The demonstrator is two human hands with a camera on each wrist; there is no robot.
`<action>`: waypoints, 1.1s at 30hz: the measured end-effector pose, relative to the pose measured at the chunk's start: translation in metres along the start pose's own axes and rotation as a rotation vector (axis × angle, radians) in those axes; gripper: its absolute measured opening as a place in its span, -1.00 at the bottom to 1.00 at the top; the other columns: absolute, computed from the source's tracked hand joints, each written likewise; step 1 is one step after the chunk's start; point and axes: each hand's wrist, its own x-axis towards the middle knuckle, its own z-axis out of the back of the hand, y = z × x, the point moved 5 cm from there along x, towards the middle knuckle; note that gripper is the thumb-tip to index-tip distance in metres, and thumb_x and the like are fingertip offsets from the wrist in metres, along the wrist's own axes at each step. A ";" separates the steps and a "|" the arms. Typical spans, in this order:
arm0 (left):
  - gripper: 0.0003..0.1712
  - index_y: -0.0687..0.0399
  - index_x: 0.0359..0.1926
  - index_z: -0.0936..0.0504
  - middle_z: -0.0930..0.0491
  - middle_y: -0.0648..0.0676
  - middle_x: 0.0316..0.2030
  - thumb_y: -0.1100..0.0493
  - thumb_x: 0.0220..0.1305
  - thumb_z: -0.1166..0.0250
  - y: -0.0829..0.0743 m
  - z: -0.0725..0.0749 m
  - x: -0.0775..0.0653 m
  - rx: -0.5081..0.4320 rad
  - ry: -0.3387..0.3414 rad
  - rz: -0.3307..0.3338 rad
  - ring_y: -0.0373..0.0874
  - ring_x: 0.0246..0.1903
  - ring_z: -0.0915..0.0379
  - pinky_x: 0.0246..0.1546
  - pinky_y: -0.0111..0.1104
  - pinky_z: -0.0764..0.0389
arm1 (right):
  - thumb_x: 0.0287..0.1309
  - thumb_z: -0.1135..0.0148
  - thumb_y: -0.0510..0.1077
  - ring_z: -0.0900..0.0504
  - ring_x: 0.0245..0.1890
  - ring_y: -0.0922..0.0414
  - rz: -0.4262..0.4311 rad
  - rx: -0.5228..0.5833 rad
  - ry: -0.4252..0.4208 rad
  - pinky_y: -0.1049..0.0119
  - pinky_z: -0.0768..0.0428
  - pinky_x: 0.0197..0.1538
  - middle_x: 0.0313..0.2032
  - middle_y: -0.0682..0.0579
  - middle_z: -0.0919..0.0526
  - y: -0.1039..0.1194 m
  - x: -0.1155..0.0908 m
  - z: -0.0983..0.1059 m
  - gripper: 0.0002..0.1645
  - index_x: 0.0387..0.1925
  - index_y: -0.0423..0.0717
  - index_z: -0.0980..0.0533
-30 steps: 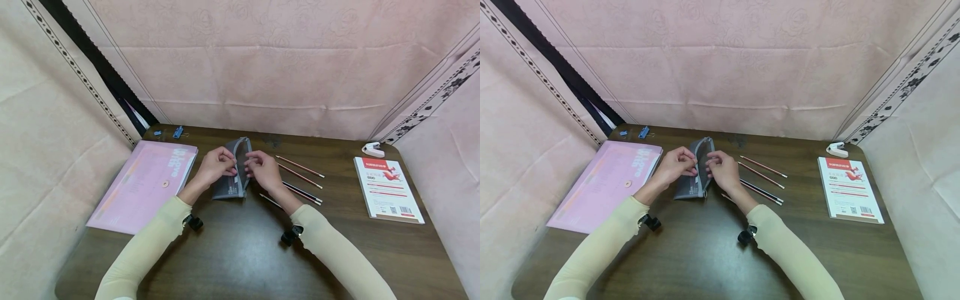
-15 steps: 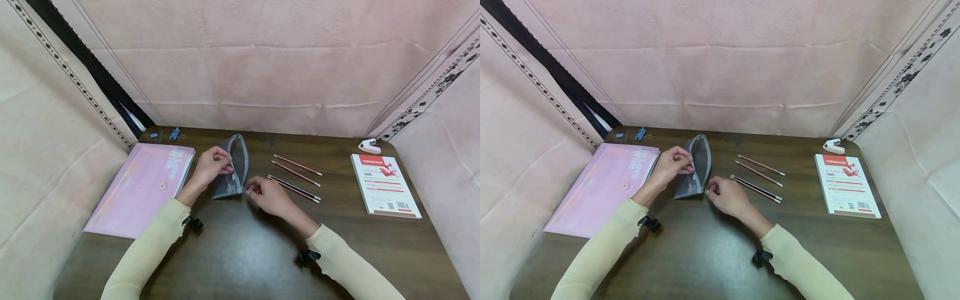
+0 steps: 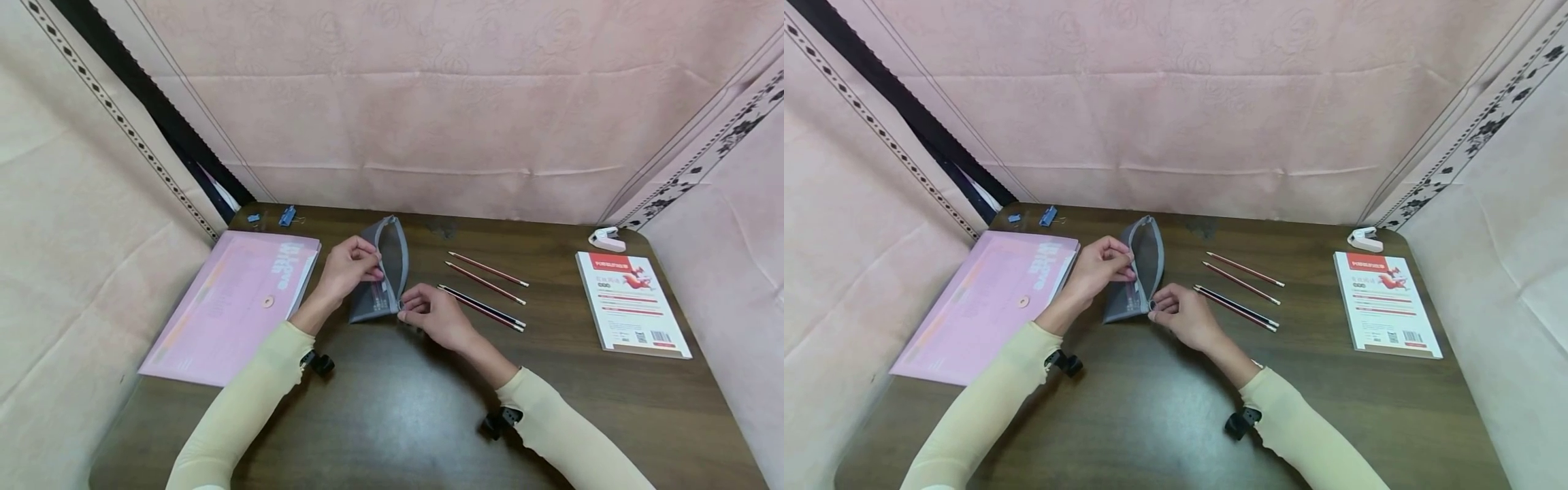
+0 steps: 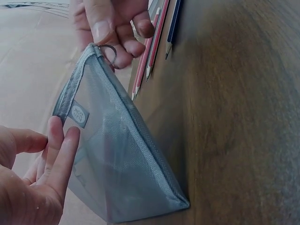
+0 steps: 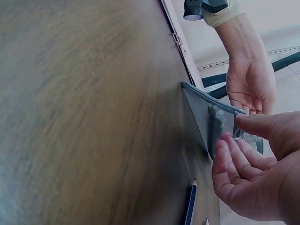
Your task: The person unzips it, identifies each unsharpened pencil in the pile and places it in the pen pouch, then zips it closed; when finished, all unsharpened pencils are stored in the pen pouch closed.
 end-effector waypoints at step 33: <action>-0.51 -0.20 -0.10 -0.56 -0.61 -0.16 -0.17 -0.33 0.05 -0.35 -0.016 -0.020 -0.081 0.975 -0.103 -0.483 -0.21 -0.33 -0.56 -0.34 -0.32 -0.60 | 0.10 -0.36 0.06 -0.55 -0.53 0.30 0.350 -0.111 -0.194 0.43 -0.58 -0.50 -0.44 0.33 -0.65 0.030 0.009 0.019 -0.93 -0.38 0.23 -0.66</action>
